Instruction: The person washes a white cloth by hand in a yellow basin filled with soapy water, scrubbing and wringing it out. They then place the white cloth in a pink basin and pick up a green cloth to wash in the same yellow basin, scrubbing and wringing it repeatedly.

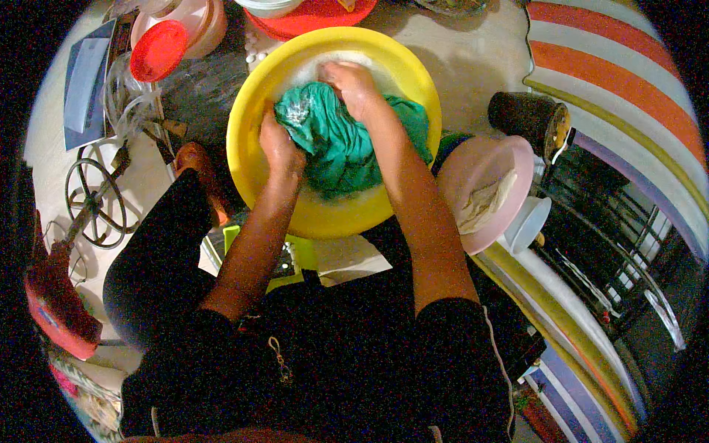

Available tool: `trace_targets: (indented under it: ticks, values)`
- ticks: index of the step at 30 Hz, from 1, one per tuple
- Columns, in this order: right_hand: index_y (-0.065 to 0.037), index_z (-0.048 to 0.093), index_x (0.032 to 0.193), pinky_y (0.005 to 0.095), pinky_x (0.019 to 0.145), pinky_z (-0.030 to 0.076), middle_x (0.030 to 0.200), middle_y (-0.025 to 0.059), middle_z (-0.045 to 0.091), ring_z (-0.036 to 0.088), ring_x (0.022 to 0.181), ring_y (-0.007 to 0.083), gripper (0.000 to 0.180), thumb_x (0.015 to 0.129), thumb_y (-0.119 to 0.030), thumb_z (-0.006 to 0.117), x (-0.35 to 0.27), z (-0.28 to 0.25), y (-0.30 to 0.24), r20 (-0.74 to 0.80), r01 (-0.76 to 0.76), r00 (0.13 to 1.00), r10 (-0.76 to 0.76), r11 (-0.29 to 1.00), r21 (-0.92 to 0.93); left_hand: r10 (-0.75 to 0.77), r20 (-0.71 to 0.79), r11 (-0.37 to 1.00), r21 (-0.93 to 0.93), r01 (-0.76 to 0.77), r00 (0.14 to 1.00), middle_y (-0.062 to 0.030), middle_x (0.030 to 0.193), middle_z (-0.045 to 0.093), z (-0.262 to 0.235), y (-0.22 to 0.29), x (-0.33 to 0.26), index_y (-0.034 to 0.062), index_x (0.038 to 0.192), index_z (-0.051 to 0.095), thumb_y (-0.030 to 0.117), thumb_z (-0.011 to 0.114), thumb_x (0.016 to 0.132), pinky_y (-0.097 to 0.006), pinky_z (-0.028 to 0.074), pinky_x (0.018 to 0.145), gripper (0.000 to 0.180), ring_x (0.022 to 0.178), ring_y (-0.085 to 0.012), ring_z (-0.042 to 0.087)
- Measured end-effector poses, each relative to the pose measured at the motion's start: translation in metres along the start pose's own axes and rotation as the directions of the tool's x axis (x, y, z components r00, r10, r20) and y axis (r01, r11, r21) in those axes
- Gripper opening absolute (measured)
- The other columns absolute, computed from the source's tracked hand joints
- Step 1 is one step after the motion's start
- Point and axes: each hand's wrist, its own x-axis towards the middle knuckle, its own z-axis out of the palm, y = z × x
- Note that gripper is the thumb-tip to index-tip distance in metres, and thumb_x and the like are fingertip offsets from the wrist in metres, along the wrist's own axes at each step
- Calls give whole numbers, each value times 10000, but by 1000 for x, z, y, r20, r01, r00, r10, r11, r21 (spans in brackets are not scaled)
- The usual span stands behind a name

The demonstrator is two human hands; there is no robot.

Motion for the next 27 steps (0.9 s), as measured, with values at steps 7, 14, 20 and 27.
trace_targets:
  ticks: [7,14,20,27]
  values:
    - [4,558,957,324,847,417,908,101,598,551,897,214,229,858,-180,463,-8,1,0,-96,41,995,-20,973,226,-93,43,992,-82,96,995,-86,1036,542,-10,-9,13,-22,1109,507,270,446,900,-308,440,795,364,904,-175,540]
    - [42,551,1083,295,920,374,1082,93,581,528,1013,163,306,903,-177,438,-103,44,-33,207,266,961,-182,808,-526,-229,235,965,-70,252,945,-94,943,581,1,6,3,-1,1074,508,261,455,893,-318,472,765,323,830,-196,584]
    - [-35,535,1089,298,850,403,1057,125,560,535,971,219,268,885,-201,483,-90,39,-10,76,382,807,-585,420,-824,-324,268,932,-75,355,907,-99,860,599,18,20,-12,4,991,533,283,451,892,-352,499,712,307,763,-195,599]
    - [-38,581,919,331,723,440,824,116,564,555,770,261,124,835,-114,529,-108,55,24,100,435,676,-730,285,-854,-261,188,964,104,245,947,-90,782,590,9,10,2,17,871,580,279,453,894,-324,464,643,291,679,-181,563]
